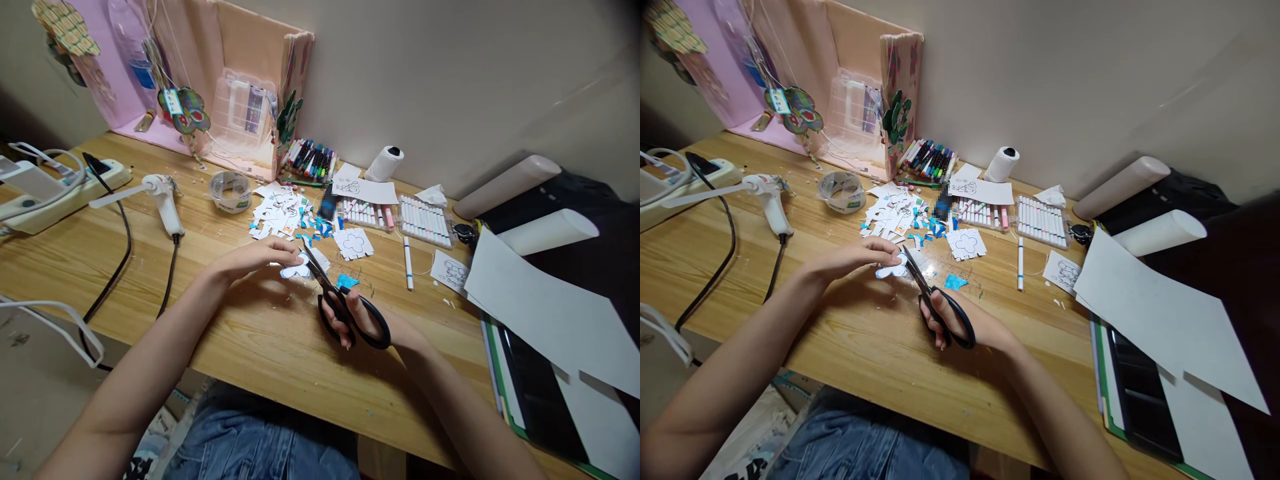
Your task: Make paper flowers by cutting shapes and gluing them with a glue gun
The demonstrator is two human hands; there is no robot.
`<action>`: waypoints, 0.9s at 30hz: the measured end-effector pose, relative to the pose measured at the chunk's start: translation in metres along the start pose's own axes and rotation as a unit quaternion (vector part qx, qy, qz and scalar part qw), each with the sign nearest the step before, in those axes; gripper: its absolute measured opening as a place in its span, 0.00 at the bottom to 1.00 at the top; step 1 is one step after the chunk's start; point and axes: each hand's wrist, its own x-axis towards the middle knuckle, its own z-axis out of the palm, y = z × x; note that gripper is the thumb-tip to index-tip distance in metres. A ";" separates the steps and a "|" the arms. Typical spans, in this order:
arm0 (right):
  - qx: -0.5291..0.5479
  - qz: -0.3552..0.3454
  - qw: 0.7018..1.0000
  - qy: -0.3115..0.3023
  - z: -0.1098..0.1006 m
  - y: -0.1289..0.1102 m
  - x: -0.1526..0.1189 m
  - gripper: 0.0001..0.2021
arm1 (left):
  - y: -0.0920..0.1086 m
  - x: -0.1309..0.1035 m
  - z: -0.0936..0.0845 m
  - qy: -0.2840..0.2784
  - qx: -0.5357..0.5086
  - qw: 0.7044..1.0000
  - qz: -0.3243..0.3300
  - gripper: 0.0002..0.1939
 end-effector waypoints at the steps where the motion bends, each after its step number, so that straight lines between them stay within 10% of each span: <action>1: 0.000 0.003 1.000 0.004 0.000 -0.001 0.000 0.33 | 0.000 0.000 0.000 0.000 0.001 1.000 -0.001 0.15; 27: -0.012 -0.008 1.000 -0.007 0.004 -0.001 -0.002 0.32 | -0.001 -0.005 -0.007 -0.023 -0.052 0.998 -0.015 0.12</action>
